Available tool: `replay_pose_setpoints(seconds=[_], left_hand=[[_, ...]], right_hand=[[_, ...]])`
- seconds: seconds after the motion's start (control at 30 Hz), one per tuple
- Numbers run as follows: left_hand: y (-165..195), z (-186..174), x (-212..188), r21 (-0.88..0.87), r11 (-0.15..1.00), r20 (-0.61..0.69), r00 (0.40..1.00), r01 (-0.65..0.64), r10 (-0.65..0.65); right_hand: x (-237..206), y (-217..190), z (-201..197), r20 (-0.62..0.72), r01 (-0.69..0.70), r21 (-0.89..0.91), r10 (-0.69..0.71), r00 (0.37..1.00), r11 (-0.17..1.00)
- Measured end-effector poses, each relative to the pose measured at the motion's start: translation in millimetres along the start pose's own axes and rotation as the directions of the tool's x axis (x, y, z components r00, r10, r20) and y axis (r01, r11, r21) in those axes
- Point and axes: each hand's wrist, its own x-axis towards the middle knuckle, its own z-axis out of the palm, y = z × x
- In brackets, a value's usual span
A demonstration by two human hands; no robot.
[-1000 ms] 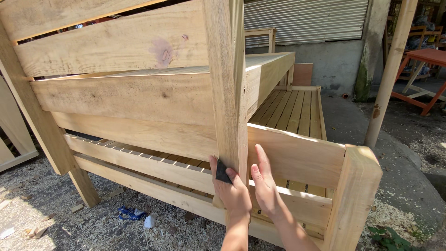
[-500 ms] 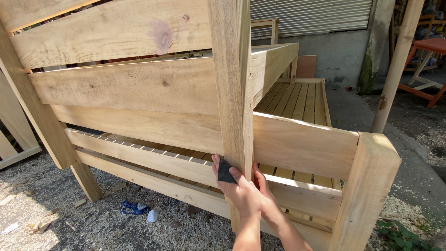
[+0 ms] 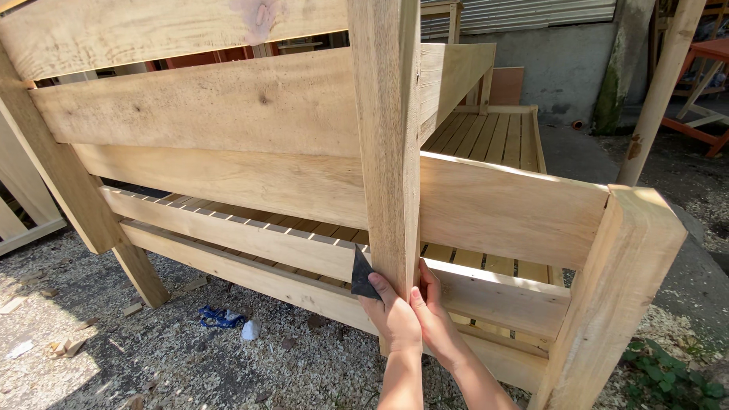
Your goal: The person sands the wooden post and frame of an unfinished bed headboard outdoors, rubbing sandpaper along the vertical post and edges by hand. They steady the frame with one hand while sanding different sides of the post and adjacent rails.
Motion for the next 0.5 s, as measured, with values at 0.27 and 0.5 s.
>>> replay_pose_setpoints(seconds=[0.27, 0.5], left_hand=[[-28, -32, -14, -0.257, 0.711, -0.229, 0.673, 0.655, -0.703], [-7, -1, -4, 0.133, 0.989, -0.165, 0.985, 0.064, -0.041]], right_hand=[[-7, 0, -3, -0.042, -0.189, -0.045, 0.187, 0.981, 0.981], [-8, 7, 1, -0.004, -0.094, 0.036, 0.094, 0.996, 0.995]])
